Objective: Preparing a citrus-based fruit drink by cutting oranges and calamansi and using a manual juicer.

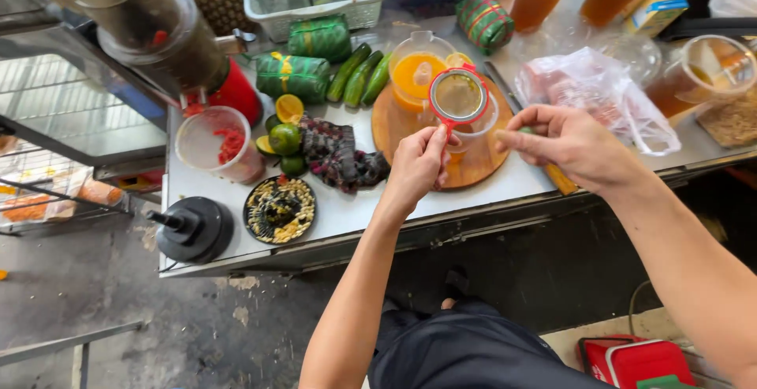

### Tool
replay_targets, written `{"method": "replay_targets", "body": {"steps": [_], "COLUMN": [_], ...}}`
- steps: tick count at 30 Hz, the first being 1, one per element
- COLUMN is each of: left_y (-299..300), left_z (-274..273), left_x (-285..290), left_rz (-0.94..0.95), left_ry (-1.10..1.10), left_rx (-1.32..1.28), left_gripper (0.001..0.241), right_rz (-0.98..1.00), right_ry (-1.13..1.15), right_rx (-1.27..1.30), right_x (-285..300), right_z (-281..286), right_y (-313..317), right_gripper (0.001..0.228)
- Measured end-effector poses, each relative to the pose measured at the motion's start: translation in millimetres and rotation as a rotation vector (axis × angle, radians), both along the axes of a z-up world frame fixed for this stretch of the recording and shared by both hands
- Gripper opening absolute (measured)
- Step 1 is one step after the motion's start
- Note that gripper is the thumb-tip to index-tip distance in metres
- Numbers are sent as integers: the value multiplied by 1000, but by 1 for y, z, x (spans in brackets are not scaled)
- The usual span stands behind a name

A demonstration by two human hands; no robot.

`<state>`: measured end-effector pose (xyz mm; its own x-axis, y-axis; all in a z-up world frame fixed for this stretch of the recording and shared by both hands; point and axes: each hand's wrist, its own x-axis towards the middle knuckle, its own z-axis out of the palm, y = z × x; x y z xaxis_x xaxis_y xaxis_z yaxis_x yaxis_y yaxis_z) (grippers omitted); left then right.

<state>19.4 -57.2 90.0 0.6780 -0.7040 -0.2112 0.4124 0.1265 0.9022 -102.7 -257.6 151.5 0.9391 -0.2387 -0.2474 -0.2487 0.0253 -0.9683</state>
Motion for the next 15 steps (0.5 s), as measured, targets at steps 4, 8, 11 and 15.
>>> {"method": "replay_targets", "body": {"steps": [4,8,11,15], "left_y": [-34,-37,-35,-34], "left_z": [-39,-36,-30,-24], "left_x": [2,0,-5,-11], "left_rz": [103,152,143,152], "left_ry": [-268,-288,-403,-420], "left_rx": [267,339,512,541], "left_gripper": [37,38,41,44], "right_rz": [21,55,-12,129], "right_ry": [-116,-110,-75,-126], "right_rx": [272,284,213,-16], "right_x": [11,33,50,72], "right_z": [5,-27,-26,-18], "right_y": [-34,-60,-57,-54], "right_gripper": [33,31,23,31]}}
